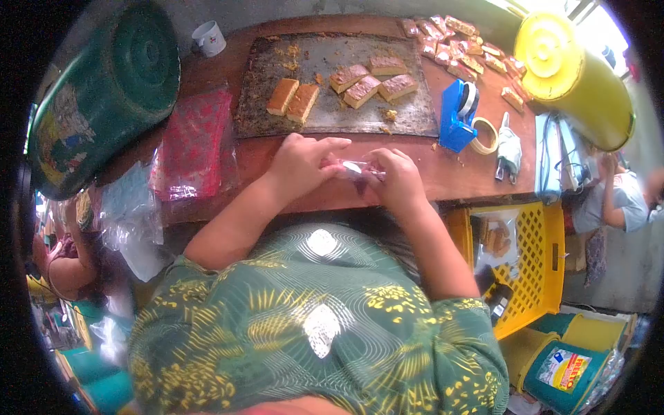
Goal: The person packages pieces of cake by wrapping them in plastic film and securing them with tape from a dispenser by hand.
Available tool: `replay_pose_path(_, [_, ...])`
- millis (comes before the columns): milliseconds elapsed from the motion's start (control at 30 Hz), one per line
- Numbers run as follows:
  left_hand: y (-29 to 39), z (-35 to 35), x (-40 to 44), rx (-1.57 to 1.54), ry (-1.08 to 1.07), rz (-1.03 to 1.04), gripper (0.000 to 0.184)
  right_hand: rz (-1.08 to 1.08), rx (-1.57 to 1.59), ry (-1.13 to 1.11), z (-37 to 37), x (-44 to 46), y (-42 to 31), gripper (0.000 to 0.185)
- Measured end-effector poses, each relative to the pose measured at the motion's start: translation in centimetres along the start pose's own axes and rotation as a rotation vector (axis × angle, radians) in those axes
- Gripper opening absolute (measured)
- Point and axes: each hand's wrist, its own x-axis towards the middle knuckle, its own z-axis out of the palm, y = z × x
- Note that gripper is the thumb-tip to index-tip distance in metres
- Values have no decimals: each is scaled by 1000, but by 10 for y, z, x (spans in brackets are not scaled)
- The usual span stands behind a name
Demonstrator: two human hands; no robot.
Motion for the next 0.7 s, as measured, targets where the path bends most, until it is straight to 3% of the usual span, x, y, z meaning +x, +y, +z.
replay_pose_path(100, [-8,-12,-5,-484,-73,-428,51,527,434,-60,0,-5,6,8])
replay_pose_path(133, [-17,-8,-10,-669,-83,-544,38,502,515,-25,1,-7,9,8])
replay_pose_path(200, [-32,7,-17,-897,-54,-539,30,443,678,44,7,-7,18,12])
replay_pose_path(233, [-38,10,-19,-1009,-37,-534,27,373,628,9,11,-9,28,12])
replay_pose_path(300, [-52,10,-22,-1034,-207,-434,26,233,525,-67,14,-11,45,13])
replay_pose_path(433, [-51,9,-26,-1108,-282,-457,24,357,444,-132,6,-13,34,9])
replay_pose_path(533, [-24,-1,-24,-1041,-141,-492,26,345,308,-115,0,-12,18,17])
replay_pose_path(633, [-22,4,-25,-403,73,-299,20,259,243,-41,3,-13,27,19])
replay_pose_path(700, [-14,-3,-29,-215,94,-253,14,199,210,-12,-1,-16,35,21])
